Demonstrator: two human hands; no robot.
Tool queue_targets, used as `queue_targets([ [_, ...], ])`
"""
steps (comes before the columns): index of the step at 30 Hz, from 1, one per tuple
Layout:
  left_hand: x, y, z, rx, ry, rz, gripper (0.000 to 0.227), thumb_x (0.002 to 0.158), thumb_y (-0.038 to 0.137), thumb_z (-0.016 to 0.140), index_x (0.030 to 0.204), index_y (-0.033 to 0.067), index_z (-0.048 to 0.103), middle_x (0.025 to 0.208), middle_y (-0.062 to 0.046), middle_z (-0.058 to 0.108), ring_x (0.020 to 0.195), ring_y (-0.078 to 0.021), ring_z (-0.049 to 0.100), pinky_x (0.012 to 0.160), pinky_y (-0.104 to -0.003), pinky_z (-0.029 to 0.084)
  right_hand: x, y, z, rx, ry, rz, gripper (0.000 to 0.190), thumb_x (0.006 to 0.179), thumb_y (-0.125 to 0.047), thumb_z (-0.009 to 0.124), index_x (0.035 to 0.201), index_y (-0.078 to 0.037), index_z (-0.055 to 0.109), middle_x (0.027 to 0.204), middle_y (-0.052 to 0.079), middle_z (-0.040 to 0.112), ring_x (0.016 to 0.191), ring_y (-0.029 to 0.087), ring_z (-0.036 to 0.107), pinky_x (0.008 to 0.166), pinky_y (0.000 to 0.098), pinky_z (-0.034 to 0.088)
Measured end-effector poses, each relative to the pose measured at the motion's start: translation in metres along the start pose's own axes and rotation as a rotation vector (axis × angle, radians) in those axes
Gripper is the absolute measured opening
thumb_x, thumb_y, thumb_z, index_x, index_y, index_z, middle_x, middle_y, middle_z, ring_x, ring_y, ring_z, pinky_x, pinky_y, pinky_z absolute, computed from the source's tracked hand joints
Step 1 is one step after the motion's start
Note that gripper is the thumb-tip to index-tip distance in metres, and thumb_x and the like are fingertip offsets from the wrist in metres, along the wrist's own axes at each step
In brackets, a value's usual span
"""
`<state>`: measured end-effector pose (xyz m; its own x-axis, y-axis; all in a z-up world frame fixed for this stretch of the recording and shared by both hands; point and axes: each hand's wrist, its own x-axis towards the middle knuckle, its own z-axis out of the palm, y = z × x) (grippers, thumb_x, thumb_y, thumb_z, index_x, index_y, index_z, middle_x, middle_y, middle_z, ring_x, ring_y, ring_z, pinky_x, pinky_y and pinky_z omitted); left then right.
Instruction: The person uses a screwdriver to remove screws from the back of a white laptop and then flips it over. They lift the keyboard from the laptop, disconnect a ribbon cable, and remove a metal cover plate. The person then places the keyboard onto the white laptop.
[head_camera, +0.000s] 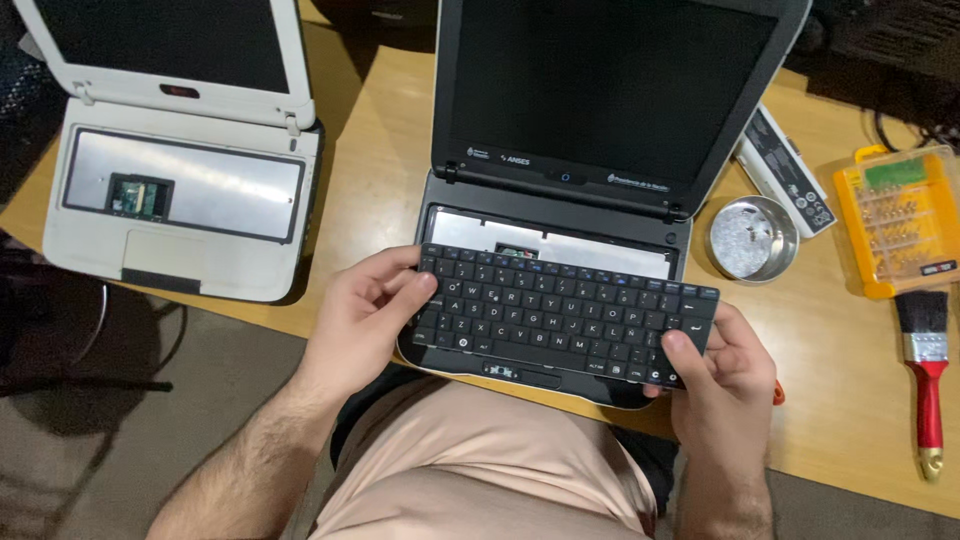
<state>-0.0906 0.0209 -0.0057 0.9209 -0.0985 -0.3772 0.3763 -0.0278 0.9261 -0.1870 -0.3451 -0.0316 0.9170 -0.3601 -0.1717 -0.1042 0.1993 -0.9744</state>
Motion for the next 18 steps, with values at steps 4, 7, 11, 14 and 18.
queue_targets([
  [4, 0.0, 0.003, 0.002, -0.006, -0.01, 0.012, 0.037, 0.114, 0.018, 0.079, 0.147, 0.0051, 0.089, 0.103, -0.004, 0.093, 0.091, -0.0126, 0.083, 0.083, -0.032, 0.075, -0.002, -0.007, 0.006, -0.027, 0.012, 0.019, 0.039, 0.107, -0.016, 0.079, 0.138, 0.006, 0.068, 0.077, 0.01, 0.07, 0.05, 0.02, 0.062, 0.05, 0.0323, 0.053],
  [7, 0.001, 0.005, 0.002, 0.019, -0.015, 0.021, 0.042, 0.114, 0.021, 0.077, 0.152, 0.0056, 0.087, 0.111, -0.004, 0.095, 0.094, -0.0119, 0.084, 0.086, -0.032, 0.075, -0.003, -0.007, 0.006, -0.037, 0.047, 0.064, 0.034, 0.114, -0.016, 0.077, 0.141, 0.004, 0.07, 0.095, 0.009, 0.074, 0.067, 0.019, 0.062, 0.044, 0.0302, 0.056],
  [11, 0.0, -0.005, -0.001, 0.089, -0.007, 0.023, 0.054, 0.109, 0.02, 0.082, 0.161, 0.0054, 0.081, 0.114, 0.0, 0.09, 0.099, -0.0098, 0.08, 0.094, -0.029, 0.07, -0.002, -0.001, 0.0, -0.013, 0.035, 0.043, 0.035, 0.113, -0.017, 0.077, 0.14, 0.004, 0.07, 0.088, 0.007, 0.07, 0.061, 0.018, 0.061, 0.045, 0.0292, 0.058],
  [14, -0.006, 0.0, 0.002, 0.162, -0.028, 0.031, 0.071, 0.104, 0.013, 0.085, 0.173, 0.0042, 0.071, 0.116, 0.003, 0.086, 0.094, -0.008, 0.069, 0.093, -0.026, 0.062, -0.003, -0.005, 0.002, 0.005, 0.018, 0.04, 0.036, 0.111, -0.019, 0.077, 0.137, 0.003, 0.069, 0.094, 0.011, 0.071, 0.065, 0.02, 0.063, 0.047, 0.0295, 0.056],
  [18, -0.005, -0.005, 0.001, 0.232, -0.038, 0.01, 0.077, 0.104, 0.019, 0.087, 0.178, 0.0114, 0.071, 0.107, 0.003, 0.065, 0.098, -0.0099, 0.061, 0.089, -0.026, 0.058, -0.007, -0.011, 0.009, -0.052, 0.026, 0.02, 0.044, 0.109, -0.024, 0.075, 0.14, 0.006, 0.069, 0.106, 0.014, 0.071, 0.077, 0.025, 0.068, 0.052, 0.0327, 0.055],
])
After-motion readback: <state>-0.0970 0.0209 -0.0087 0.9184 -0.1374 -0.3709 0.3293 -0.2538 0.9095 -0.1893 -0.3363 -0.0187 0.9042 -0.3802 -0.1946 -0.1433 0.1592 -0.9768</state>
